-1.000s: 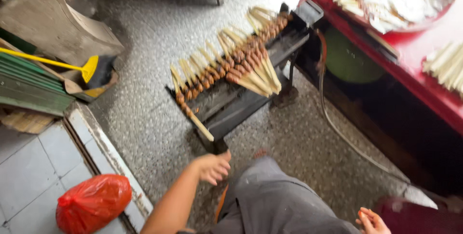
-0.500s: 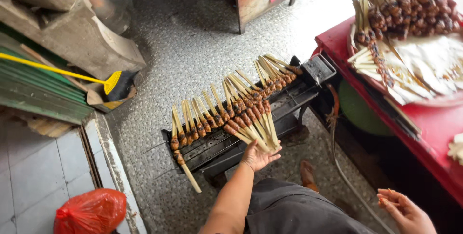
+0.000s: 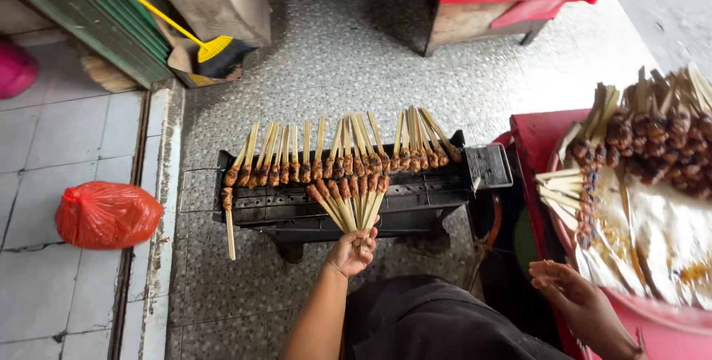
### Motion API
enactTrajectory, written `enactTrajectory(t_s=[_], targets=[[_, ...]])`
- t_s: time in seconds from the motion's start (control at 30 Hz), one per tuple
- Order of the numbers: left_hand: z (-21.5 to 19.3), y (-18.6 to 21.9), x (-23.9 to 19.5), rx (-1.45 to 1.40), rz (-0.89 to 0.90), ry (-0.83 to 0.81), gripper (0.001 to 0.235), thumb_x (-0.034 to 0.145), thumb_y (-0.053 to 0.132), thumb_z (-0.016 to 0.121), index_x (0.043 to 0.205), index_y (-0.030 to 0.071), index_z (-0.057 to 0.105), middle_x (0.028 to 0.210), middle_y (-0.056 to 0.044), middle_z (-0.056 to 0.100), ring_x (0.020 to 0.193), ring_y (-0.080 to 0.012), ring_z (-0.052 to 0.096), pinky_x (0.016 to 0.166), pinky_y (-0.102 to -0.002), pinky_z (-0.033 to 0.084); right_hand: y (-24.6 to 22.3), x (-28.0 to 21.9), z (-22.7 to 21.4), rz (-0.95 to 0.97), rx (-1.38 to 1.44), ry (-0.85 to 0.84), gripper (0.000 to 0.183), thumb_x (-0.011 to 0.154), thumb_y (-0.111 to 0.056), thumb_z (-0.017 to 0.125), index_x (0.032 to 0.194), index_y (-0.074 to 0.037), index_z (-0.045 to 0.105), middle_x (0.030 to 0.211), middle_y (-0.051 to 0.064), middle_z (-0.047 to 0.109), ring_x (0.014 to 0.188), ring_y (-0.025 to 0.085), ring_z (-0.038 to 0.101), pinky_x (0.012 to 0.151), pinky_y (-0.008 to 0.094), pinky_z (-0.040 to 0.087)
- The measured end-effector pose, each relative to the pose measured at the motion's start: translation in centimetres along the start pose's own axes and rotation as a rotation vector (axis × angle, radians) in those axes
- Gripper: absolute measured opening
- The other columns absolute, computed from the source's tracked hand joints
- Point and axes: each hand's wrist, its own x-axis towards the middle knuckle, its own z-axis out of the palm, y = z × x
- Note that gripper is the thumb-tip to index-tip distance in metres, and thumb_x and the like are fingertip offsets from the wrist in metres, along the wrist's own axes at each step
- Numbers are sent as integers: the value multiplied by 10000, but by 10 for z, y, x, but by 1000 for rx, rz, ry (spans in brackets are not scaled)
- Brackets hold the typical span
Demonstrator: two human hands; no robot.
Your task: The person grills satay skewers on a charcoal grill, flipping bundles of skewers by hand and placing cooked ones onto a tray, then prepares new skewers by pressing meat onto sticks.
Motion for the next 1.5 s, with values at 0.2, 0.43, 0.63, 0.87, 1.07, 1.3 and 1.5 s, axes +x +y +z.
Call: enactTrajectory(t_s=[0.2,0.43,0.63,0.87,1.07,1.3,1.5], targets=[[-7,4,15,94,35,-127,680,897,88,684,1533,182,460,983,25,587,688,-43,502,505,-157,341,14,44,-11,-42,62,-113,408,912,-21,663,1314,36,703,1249,179,806,1076,276,783,1014,349,569],[0,-4,-29,672,260,423,127,917,215,671,908,97,626,706,6,525,538,-37,369,437,-176,231,12,89,-25,-107,-78,-233,369,939,-88,654,1288,7,727,1215,139,806,1038,239,776,965,322,563],[55,-2,-97,1264,626,1553,482,1020,345,529,1481,209,503,1235,-102,689,1033,-357,683,757,-483,529,20,131,-15,-245,-23,-371,371,962,-71,608,1309,51,663,1269,163,735,1056,305,760,959,366,559],[7,46,-81,1526,632,2143,769,985,111,591,1659,252,247,1236,-84,613,900,-313,642,496,-431,507,25,135,-9,-247,8,-389,340,972,-44,594,1282,83,654,1276,176,726,1041,305,746,938,378,568],[5,68,-83,1613,810,2242,810,949,67,626,1655,166,241,1111,-120,639,801,-314,613,522,-412,515,49,134,-11,-169,-10,-335,382,982,-59,603,1338,62,670,1209,207,789,1013,302,749,829,365,530],[6,71,-93,1520,310,2062,856,999,30,541,1673,114,20,1432,-145,450,1144,-326,508,802,-394,565,38,119,18,-149,87,-255,374,989,-20,593,1346,85,624,1260,243,734,1030,331,709,841,379,507],[50,57,-130,1367,352,1624,1117,941,129,731,1650,130,-131,1679,-156,181,1488,-353,312,1093,-411,490,-10,87,72,-158,19,-252,378,957,-45,643,1319,61,679,1175,223,776,1000,273,723,880,381,566]])
